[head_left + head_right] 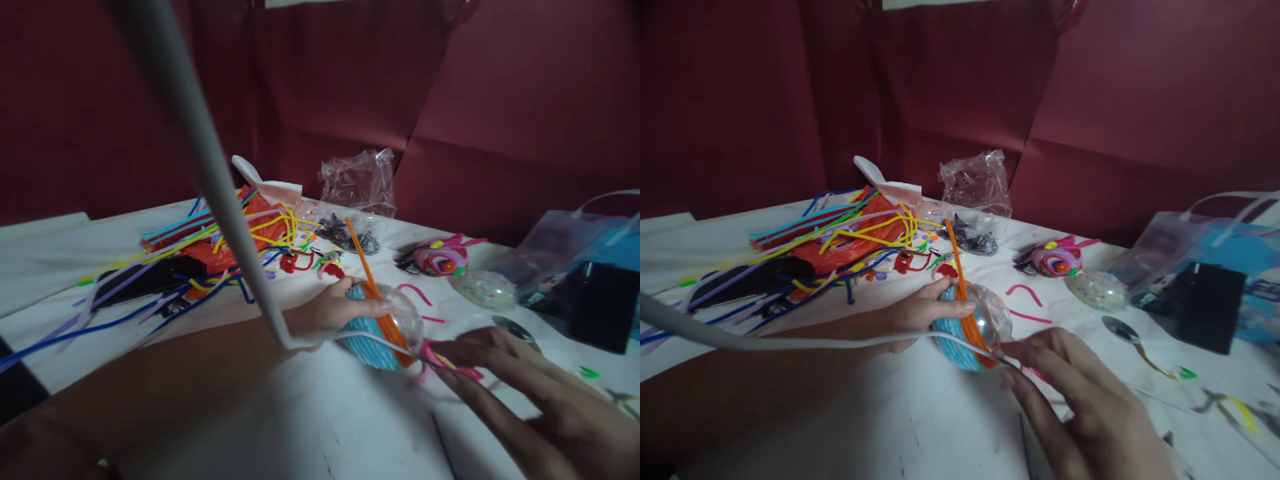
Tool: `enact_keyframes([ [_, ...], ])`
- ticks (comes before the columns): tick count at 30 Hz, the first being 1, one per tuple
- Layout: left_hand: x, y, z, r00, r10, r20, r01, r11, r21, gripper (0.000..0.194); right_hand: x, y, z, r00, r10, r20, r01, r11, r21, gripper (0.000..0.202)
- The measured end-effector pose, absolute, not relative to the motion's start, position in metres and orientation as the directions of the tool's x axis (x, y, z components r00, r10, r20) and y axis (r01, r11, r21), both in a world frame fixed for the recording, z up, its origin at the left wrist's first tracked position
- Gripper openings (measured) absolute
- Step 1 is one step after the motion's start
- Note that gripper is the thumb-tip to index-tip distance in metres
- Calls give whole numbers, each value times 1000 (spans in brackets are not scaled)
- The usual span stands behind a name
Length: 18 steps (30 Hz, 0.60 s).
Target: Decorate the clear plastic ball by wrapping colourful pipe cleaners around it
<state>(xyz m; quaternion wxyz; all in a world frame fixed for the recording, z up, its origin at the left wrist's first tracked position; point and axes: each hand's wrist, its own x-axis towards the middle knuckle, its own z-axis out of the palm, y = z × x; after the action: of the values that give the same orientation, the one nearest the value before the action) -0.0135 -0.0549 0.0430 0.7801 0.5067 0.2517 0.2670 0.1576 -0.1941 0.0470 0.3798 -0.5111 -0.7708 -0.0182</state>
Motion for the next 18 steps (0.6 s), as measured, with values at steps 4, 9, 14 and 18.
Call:
enact_keyframes([
  [4,-14,-56,44,737,668,-105,-201,364,909,54,141,-175,52,-287,761,581,827,503,-250,20],
  [9,-16,-57,45,736,672,-82,-237,369,899,52,135,-171,44,-302,748,590,832,509,-220,23],
  [14,-16,-61,54,704,703,-96,-195,321,927,51,131,-174,45,-296,740,604,794,542,-275,25],
  [18,-15,-67,56,706,706,-46,-192,254,948,53,127,-176,49,-171,749,641,837,454,-307,20],
])
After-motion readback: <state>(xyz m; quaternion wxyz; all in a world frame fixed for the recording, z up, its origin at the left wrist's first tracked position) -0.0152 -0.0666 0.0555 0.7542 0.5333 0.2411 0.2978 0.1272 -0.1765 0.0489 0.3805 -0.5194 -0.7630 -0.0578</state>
